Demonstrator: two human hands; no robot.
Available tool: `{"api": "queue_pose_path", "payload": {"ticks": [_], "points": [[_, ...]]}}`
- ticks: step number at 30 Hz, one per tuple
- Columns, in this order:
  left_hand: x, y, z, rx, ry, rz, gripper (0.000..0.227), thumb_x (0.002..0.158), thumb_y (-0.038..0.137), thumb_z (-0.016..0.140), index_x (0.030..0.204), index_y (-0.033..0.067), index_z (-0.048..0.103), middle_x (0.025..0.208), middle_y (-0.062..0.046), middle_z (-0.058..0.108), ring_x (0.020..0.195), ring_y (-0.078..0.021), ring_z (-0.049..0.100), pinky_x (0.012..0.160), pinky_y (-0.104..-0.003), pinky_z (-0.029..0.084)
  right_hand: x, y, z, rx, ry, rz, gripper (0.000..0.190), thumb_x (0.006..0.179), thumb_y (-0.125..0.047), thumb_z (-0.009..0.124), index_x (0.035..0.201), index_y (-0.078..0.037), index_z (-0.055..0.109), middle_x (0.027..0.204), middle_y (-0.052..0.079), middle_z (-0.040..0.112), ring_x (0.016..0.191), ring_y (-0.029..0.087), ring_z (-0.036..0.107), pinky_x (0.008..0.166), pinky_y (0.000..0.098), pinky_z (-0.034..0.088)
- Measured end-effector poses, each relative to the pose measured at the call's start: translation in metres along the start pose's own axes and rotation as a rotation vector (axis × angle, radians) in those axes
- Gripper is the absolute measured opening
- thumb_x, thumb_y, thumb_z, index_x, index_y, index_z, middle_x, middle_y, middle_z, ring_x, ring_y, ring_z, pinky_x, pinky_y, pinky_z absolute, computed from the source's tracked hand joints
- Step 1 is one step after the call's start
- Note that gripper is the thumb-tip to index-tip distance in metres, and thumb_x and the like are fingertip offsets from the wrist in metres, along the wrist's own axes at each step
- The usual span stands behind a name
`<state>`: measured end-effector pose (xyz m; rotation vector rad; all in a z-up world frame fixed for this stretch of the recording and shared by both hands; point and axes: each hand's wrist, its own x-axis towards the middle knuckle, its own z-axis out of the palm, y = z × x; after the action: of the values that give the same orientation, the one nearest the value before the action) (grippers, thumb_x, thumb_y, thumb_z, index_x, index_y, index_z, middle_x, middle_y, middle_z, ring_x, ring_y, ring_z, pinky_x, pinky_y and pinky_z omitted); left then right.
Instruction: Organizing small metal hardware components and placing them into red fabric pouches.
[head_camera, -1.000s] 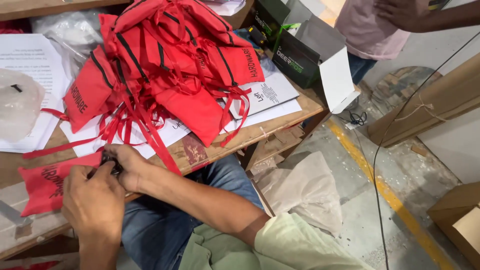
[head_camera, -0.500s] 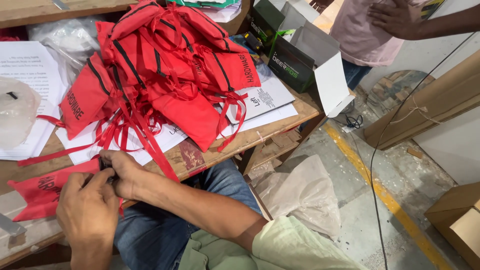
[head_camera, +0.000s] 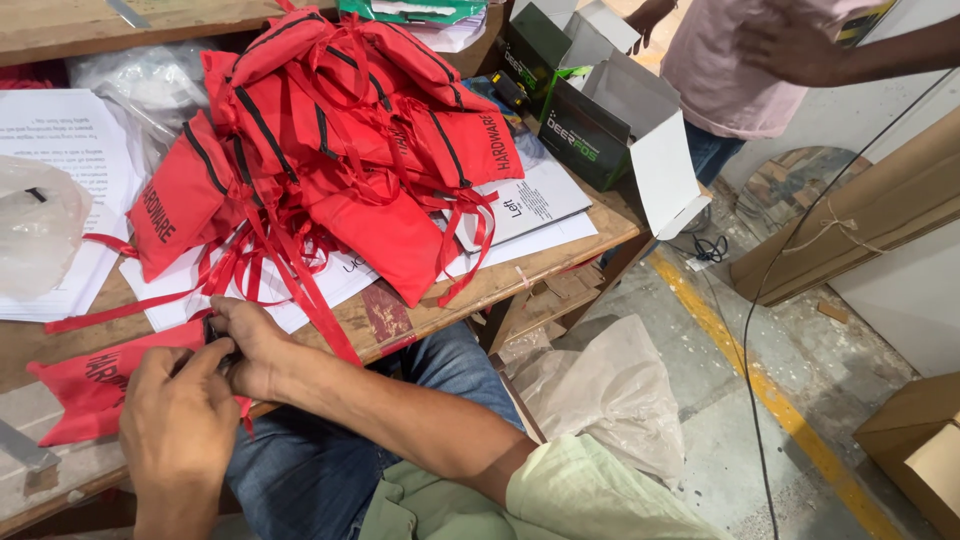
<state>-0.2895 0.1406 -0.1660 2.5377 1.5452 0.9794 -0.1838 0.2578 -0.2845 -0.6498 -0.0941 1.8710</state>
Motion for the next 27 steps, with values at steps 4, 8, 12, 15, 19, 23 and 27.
{"api": "queue_pose_path", "payload": {"ticks": [4,8,12,15,19,23,27], "points": [[0.001,0.011,-0.001,0.120,-0.011,-0.006,0.035,0.089,0.012,0.068,0.122,0.0205,0.077,0.111,-0.013,0.063,0.104,-0.0354,0.064,0.087,-0.049,0.055,-0.002,0.000,0.002,-0.039,0.009,-0.018,0.038,0.108,-0.046,0.053,0.093,-0.012,0.058,0.088,0.005,0.058,0.082,0.020,0.055,0.076,0.0352,0.052],[0.001,0.012,0.002,0.213,-0.001,-0.026,0.031,0.093,0.015,0.066,0.121,0.0213,0.078,0.113,-0.013,0.063,0.107,-0.0355,0.064,0.085,-0.048,0.056,-0.007,-0.002,0.007,-0.075,0.078,-0.027,0.036,0.108,-0.046,0.055,0.093,-0.013,0.058,0.087,0.002,0.055,0.084,0.018,0.050,0.076,0.0337,0.049],[0.001,0.006,0.009,0.210,0.004,-0.014,0.028,0.095,0.016,0.067,0.120,0.0217,0.077,0.107,-0.012,0.063,0.104,-0.0334,0.064,0.087,-0.048,0.056,-0.003,0.000,0.003,-0.055,0.065,-0.033,0.035,0.108,-0.045,0.055,0.092,-0.014,0.057,0.088,0.002,0.056,0.084,0.018,0.051,0.077,0.0325,0.049],[0.002,0.006,0.010,0.209,0.024,-0.005,0.027,0.094,0.017,0.068,0.118,0.0214,0.077,0.109,-0.011,0.063,0.105,-0.0322,0.063,0.088,-0.047,0.056,0.002,0.002,-0.001,-0.029,0.040,-0.039,0.034,0.108,-0.043,0.056,0.091,-0.014,0.057,0.089,0.002,0.058,0.083,0.018,0.053,0.079,0.0320,0.049],[-0.001,0.003,0.013,0.236,0.010,-0.018,0.024,0.095,0.019,0.069,0.116,0.0227,0.078,0.109,-0.010,0.063,0.107,-0.0318,0.063,0.087,-0.046,0.056,0.020,0.009,-0.016,-0.023,-0.016,-0.055,0.035,0.110,-0.043,0.056,0.087,-0.016,0.057,0.087,0.001,0.057,0.080,0.019,0.054,0.077,0.0338,0.050],[-0.006,-0.010,0.033,0.288,0.018,-0.033,0.017,0.100,0.022,0.070,0.113,0.0257,0.079,0.107,-0.006,0.064,0.103,-0.0282,0.064,0.083,-0.042,0.056,-0.014,-0.001,0.011,-0.042,0.006,-0.034,0.034,0.109,-0.042,0.053,0.088,-0.015,0.059,0.089,0.003,0.061,0.084,0.021,0.057,0.081,0.0349,0.052],[-0.004,-0.011,0.035,0.292,0.067,-0.036,0.017,0.100,0.024,0.070,0.114,0.0277,0.079,0.104,-0.003,0.061,0.098,-0.0267,0.062,0.082,-0.041,0.057,0.016,0.007,-0.014,-0.050,-0.028,-0.030,0.035,0.111,-0.041,0.052,0.089,-0.014,0.059,0.093,0.005,0.065,0.089,0.022,0.059,0.084,0.0349,0.052]]}}
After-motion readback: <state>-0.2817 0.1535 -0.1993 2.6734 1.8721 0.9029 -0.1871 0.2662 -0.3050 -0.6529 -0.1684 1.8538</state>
